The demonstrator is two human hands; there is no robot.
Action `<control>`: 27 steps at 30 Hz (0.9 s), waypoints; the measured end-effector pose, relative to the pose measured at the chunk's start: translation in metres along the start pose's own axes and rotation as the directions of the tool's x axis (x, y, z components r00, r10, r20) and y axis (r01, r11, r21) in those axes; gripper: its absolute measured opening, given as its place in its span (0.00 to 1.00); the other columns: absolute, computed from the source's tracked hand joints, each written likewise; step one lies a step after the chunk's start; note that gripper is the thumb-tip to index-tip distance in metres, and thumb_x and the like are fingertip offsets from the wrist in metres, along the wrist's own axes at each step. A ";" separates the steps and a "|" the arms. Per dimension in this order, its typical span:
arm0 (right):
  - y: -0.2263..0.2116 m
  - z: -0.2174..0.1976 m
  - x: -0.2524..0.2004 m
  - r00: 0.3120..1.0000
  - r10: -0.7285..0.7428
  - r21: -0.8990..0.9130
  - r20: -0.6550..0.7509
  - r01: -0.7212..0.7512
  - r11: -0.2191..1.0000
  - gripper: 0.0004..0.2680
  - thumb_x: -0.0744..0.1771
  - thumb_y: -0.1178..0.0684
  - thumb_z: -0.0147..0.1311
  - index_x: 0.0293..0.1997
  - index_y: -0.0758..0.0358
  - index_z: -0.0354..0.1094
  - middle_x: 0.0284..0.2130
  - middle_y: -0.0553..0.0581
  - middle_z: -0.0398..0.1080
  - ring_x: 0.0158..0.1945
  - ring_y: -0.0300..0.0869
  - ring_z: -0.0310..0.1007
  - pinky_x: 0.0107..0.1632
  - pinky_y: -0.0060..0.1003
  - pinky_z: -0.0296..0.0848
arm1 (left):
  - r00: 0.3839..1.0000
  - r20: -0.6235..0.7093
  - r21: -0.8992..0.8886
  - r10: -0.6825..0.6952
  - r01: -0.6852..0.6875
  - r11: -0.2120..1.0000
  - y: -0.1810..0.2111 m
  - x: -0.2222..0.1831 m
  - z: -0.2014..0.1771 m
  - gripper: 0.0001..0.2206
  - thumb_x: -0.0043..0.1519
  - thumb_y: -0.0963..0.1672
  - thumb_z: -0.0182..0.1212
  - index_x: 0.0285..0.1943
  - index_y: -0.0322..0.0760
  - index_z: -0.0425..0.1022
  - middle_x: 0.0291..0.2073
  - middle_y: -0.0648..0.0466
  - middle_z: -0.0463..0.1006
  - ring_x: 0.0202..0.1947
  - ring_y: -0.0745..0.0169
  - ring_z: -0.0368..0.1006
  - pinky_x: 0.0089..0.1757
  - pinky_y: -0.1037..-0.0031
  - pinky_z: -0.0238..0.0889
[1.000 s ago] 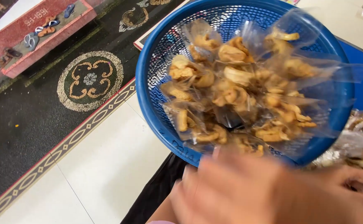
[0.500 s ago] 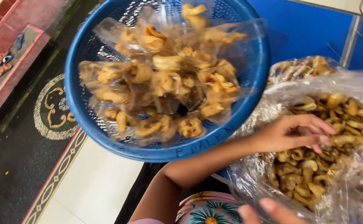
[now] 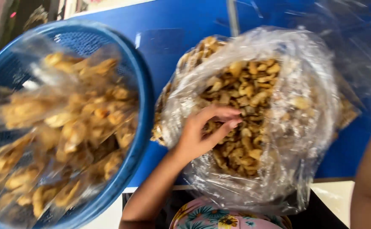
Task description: The person is manually portioning fried snacks into small plastic bags, picking pieces individually from a large bulk bag and placing them into the smaller bags.
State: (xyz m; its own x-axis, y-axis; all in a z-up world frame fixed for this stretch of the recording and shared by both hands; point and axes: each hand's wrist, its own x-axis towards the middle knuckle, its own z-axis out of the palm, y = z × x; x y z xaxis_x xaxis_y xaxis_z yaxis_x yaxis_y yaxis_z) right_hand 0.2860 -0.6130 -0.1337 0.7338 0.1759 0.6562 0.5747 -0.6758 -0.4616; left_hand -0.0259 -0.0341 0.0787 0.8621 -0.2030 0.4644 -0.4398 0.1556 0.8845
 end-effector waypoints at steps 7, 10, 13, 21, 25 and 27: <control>-0.132 -0.064 -0.022 0.998 0.005 -0.373 -0.070 -0.031 0.928 0.07 0.81 0.65 0.68 0.63 0.73 0.71 0.47 0.66 0.76 0.46 0.50 0.74 0.49 0.43 0.75 | 0.984 0.129 0.537 0.125 -0.175 0.825 -0.005 0.005 -0.029 0.07 0.67 0.40 0.59 0.52 0.35 0.77 0.45 0.49 0.84 0.43 0.59 0.82 0.46 0.70 0.76; -0.147 -0.064 -0.017 0.991 0.134 -0.485 -0.001 -0.117 0.866 0.09 0.78 0.51 0.72 0.57 0.67 0.79 0.47 0.60 0.79 0.43 0.46 0.77 0.44 0.42 0.76 | 0.993 -0.007 0.562 0.117 -0.093 0.822 -0.014 0.000 -0.040 0.07 0.67 0.39 0.59 0.51 0.31 0.75 0.48 0.46 0.81 0.47 0.55 0.80 0.51 0.69 0.74; -0.204 -0.063 0.001 0.904 0.421 -0.434 0.072 -0.351 0.829 0.16 0.73 0.43 0.67 0.61 0.65 0.73 0.53 0.66 0.69 0.48 0.53 0.69 0.45 0.50 0.70 | 0.992 -0.094 0.520 0.083 -0.022 0.854 -0.015 0.000 -0.037 0.07 0.67 0.39 0.59 0.51 0.30 0.74 0.46 0.46 0.81 0.41 0.58 0.80 0.44 0.74 0.76; -0.250 -0.072 0.021 0.781 0.594 -0.356 0.191 -0.509 0.784 0.22 0.68 0.36 0.62 0.63 0.61 0.71 0.55 0.66 0.65 0.56 0.56 0.61 0.48 0.58 0.64 | 0.997 -0.075 0.526 0.032 0.012 0.850 -0.035 0.000 -0.039 0.07 0.67 0.41 0.60 0.53 0.36 0.75 0.40 0.53 0.83 0.34 0.66 0.80 0.41 0.77 0.75; -0.299 -0.101 0.044 0.688 0.534 -0.075 0.491 -0.577 0.813 0.09 0.68 0.51 0.58 0.50 0.60 0.75 0.47 0.58 0.76 0.51 0.48 0.75 0.55 0.48 0.74 | 0.994 -0.113 0.506 0.000 0.058 0.860 -0.039 0.000 -0.038 0.08 0.66 0.41 0.61 0.52 0.35 0.75 0.41 0.51 0.83 0.34 0.64 0.81 0.39 0.76 0.76; -0.317 -0.109 0.052 0.584 0.506 -0.008 0.635 -0.649 0.760 0.11 0.65 0.55 0.57 0.51 0.61 0.74 0.49 0.57 0.77 0.54 0.48 0.77 0.60 0.49 0.76 | 0.993 -0.120 0.486 -0.012 0.069 0.871 -0.039 0.001 -0.036 0.07 0.66 0.40 0.60 0.52 0.34 0.75 0.41 0.50 0.84 0.34 0.63 0.82 0.39 0.76 0.77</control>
State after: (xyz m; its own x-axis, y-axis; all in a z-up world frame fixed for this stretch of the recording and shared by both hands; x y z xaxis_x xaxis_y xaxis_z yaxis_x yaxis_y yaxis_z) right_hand 0.1025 -0.4679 0.1115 0.9492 0.2154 -0.2293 -0.0426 -0.6342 -0.7720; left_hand 0.0009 -0.0055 0.0432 0.8911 -0.0872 0.4454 -0.4461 -0.3484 0.8244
